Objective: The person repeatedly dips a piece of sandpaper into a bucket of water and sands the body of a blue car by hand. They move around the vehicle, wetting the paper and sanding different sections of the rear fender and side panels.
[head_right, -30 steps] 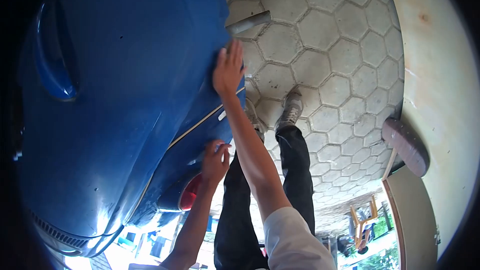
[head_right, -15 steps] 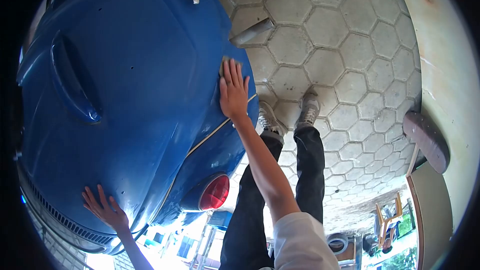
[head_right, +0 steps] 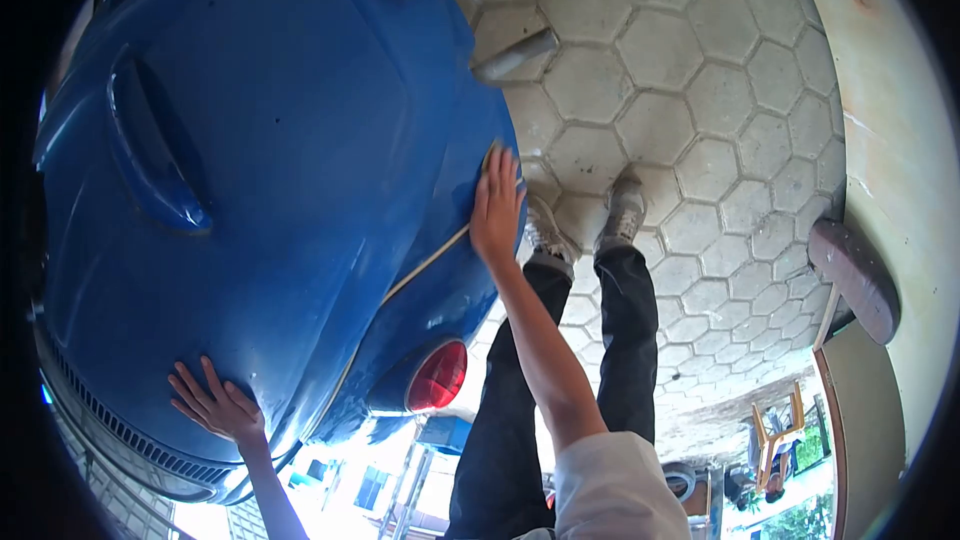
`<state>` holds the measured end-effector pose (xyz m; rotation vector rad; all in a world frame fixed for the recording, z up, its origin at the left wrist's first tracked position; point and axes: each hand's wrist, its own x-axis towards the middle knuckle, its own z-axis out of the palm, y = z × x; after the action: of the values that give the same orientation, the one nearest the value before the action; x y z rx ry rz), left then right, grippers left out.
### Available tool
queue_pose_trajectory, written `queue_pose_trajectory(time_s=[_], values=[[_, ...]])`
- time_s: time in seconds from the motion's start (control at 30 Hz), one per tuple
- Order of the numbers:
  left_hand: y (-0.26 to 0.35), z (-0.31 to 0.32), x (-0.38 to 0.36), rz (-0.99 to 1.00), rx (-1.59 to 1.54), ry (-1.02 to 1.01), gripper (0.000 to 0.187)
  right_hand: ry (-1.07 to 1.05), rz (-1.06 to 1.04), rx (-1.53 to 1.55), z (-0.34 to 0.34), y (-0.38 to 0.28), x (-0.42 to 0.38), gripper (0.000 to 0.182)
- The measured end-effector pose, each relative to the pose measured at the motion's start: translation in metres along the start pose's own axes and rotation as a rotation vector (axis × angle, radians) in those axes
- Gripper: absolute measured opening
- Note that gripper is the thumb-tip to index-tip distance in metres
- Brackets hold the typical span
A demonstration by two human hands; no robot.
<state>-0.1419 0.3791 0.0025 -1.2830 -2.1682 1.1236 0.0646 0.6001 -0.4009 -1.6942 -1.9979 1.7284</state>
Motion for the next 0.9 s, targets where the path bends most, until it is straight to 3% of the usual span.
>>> queue_pose_trajectory(time_s=[0.07,0.1,0.2,0.3,0.4,0.43,0.5,0.57,0.67,0.8,0.9], values=[[0.001,-0.001,0.001,0.01,-0.012,0.022,0.053,0.115,0.116,0.095,-0.001,-0.03,0.028,0.054],[0.002,0.001,0.004,0.006,-0.018,0.043,0.053,0.101,0.059,0.066,0.004,-0.046,0.017,0.054],[0.006,-0.003,0.007,-0.019,-0.015,0.01,0.054,-0.075,-0.23,-0.011,0.015,-0.039,-0.072,0.053],[0.008,-0.002,0.008,-0.017,-0.019,0.028,0.054,-0.241,-0.18,-0.194,0.004,-0.018,-0.1,0.053],[0.011,-0.006,0.012,-0.018,-0.028,0.037,0.052,0.071,0.11,0.094,0.014,-0.045,-0.055,0.054],[0.012,-0.006,0.014,-0.023,-0.019,0.024,0.052,0.123,0.098,0.097,0.021,-0.066,-0.058,0.054],[0.012,-0.008,0.013,-0.038,-0.002,-0.006,0.05,-0.001,-0.049,0.056,0.026,-0.074,-0.097,0.054],[0.012,-0.007,0.011,-0.041,-0.037,0.029,0.049,-0.157,-0.205,-0.009,0.022,-0.066,-0.153,0.054],[0.013,-0.01,0.017,-0.052,-0.027,0.026,0.049,-0.27,-0.268,-0.169,0.003,-0.028,-0.154,0.054],[0.014,-0.014,0.016,-0.054,-0.027,0.014,0.047,0.131,-0.045,0.151,0.03,-0.011,-0.11,0.054],[0.016,-0.015,0.015,-0.059,0.006,0.002,0.046,-0.12,-0.229,0.004,0.012,0.002,-0.165,0.055]])
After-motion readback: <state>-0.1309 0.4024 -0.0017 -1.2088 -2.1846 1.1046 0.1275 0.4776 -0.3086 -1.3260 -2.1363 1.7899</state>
